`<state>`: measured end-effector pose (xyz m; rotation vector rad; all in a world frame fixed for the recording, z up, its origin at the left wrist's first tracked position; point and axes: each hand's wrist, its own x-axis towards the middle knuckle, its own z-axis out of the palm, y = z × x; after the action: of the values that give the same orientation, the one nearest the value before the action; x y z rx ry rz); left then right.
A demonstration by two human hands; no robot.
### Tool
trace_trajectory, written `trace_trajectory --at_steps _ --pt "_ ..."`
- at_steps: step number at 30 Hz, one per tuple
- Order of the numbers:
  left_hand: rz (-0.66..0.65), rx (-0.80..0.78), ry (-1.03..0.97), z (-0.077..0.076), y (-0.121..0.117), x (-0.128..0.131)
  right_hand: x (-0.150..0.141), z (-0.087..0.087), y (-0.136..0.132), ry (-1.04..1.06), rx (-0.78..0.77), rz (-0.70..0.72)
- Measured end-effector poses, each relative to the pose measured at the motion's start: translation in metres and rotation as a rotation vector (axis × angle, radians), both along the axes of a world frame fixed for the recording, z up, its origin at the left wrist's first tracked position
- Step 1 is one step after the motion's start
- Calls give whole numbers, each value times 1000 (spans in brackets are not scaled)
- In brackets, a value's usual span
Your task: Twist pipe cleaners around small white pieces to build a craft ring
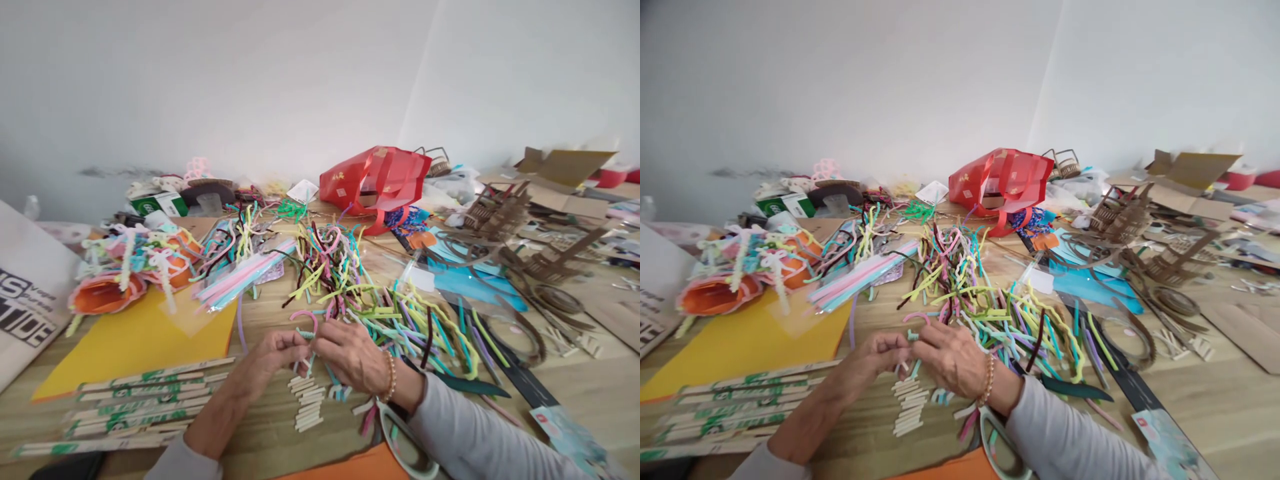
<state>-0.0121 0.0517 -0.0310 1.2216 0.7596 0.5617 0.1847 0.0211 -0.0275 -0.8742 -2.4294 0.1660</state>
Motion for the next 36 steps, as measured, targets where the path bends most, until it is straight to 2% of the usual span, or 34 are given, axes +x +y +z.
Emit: trace_trajectory --at_steps 3,5,7,9,11,14,17,21,25,28,32,36 --pt "47 190 94 5 -2 2 -1 -2 1 248 -334 -51" --pt "90 393 216 10 -4 3 -2 -4 2 383 -581 -50" --pt "114 591 376 14 -7 5 -2 -8 3 492 -760 -23" --pt "115 731 471 15 -10 7 -3 -12 6 602 -868 -2" --pt "104 808 517 13 -13 9 -3 -14 8 682 -951 18" --pt "107 809 549 10 -13 9 -3 -13 11 729 -1030 35" --pt "92 646 497 7 -7 5 -3 -11 12 728 -1030 32" --pt "-15 361 255 2 3 -3 -2 -12 12 729 -986 22" --pt "-9 263 191 0 6 -7 -2 -12 12 674 -930 -13" --pt "41 346 262 3 3 -5 -3 -12 11 613 -845 -61" --pt "126 577 427 9 -3 0 -5 -6 6 535 -687 -152" --pt "214 756 477 5 -9 4 -9 1 -1 477 -518 -201"
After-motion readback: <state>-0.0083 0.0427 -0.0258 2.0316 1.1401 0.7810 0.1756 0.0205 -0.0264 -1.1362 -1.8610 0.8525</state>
